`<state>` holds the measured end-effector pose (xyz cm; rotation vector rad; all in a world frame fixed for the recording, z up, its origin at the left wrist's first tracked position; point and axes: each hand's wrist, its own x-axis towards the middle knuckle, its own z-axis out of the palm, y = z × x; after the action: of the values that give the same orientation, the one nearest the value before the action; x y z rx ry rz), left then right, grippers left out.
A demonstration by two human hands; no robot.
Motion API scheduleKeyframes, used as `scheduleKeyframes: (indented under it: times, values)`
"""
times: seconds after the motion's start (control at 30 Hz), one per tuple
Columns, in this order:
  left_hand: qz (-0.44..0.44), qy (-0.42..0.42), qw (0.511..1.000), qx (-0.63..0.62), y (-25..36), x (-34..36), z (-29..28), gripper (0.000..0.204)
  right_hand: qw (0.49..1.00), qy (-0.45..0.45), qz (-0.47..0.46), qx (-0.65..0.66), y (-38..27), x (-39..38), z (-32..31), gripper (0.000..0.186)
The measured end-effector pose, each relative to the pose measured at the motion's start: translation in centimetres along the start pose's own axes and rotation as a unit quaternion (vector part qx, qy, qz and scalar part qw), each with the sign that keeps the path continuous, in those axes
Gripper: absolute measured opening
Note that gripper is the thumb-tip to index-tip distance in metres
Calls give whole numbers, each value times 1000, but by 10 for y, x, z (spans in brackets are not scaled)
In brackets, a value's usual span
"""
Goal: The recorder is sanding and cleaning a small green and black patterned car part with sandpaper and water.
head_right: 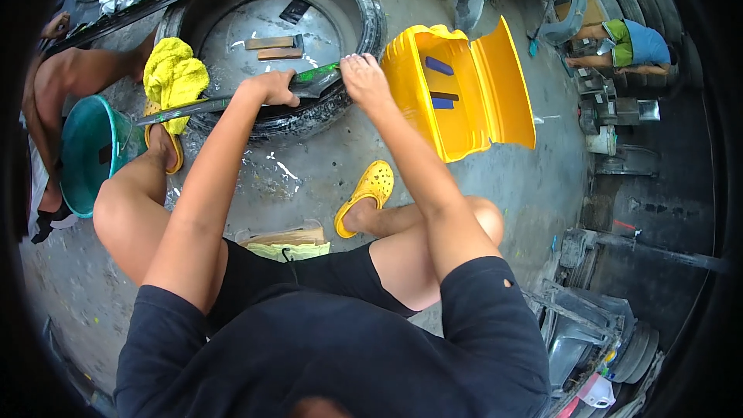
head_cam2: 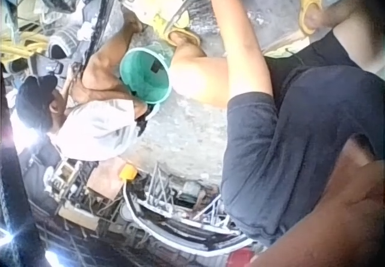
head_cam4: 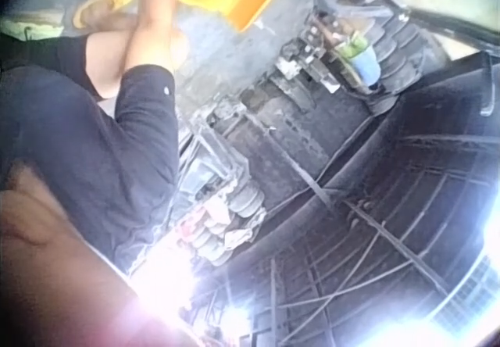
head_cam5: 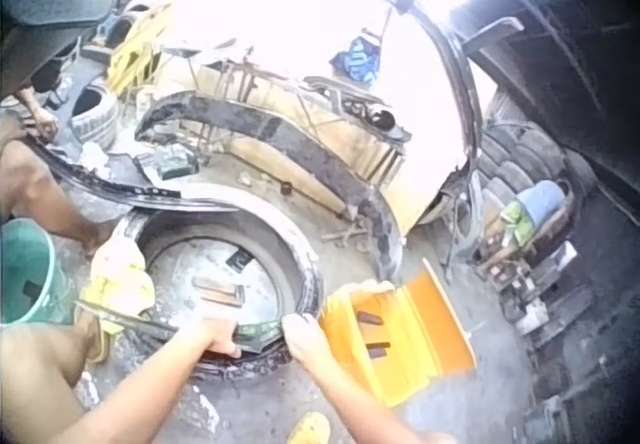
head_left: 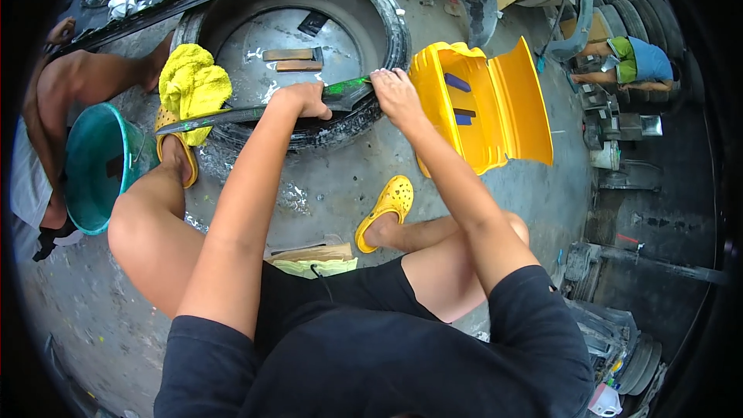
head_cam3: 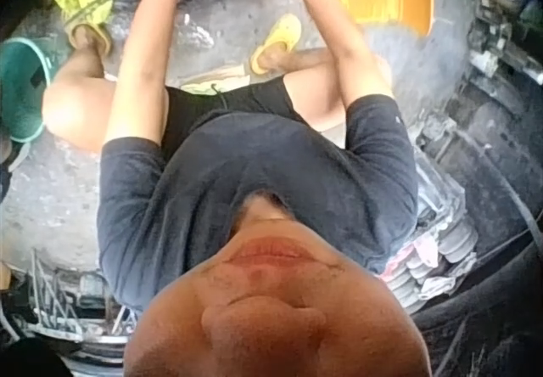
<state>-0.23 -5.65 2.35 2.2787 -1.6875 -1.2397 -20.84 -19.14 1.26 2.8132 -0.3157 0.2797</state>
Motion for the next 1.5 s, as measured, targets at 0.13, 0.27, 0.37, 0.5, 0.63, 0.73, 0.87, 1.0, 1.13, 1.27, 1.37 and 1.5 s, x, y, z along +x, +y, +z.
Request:
scheduleKeyframes:
  times: [0.13, 0.27, 0.37, 0.5, 0.63, 0.73, 0.87, 1.0, 1.13, 1.27, 1.37, 1.5]
  values:
    - [14, 8, 1000, 15, -5, 4, 8, 76, 995, 83, -11, 54, -39, -10, 7, 32]
    - [5, 6, 1000, 7, -2, 1, 6, 79, 992, -122, 37, 6, 10, 19, -11, 21]
    - [6, 24, 999, 22, -2, 1, 9, 80, 1000, 4, -15, -14, -27, 5, -5, 19]
    - [7, 7, 1000, 14, 0, 3, 6, 81, 1000, -15, 15, -21, -1, 7, -8, 17]
    - [-9, 15, 1000, 7, -11, -3, 10, 81, 990, -128, 56, 20, -46, 27, -17, 16]
    - [2, 19, 1000, 10, -8, 5, 11, 81, 995, 78, -6, 68, -37, 10, 1, 16]
    - [22, 24, 999, 20, 6, 1, 5, 83, 998, -19, 52, -10, 0, 11, 0, 16]
    - [3, 14, 1000, 2, -5, -2, 9, 80, 993, 102, -6, 52, -49, 12, 5, 16]
    - [12, 16, 1000, 13, 1, -3, 7, 81, 995, -24, 87, -39, -17, 13, -2, 22]
    - [-4, 23, 1000, 19, 0, -1, 7, 79, 998, 11, 31, -48, -48, 5, 3, 29]
    - [-3, 14, 1000, 16, 0, 2, 7, 80, 991, -68, 93, -66, -11, 11, -8, 27]
    - [-7, 26, 999, 24, -5, 1, 13, 81, 989, -37, 40, -137, -50, 13, -8, 25]
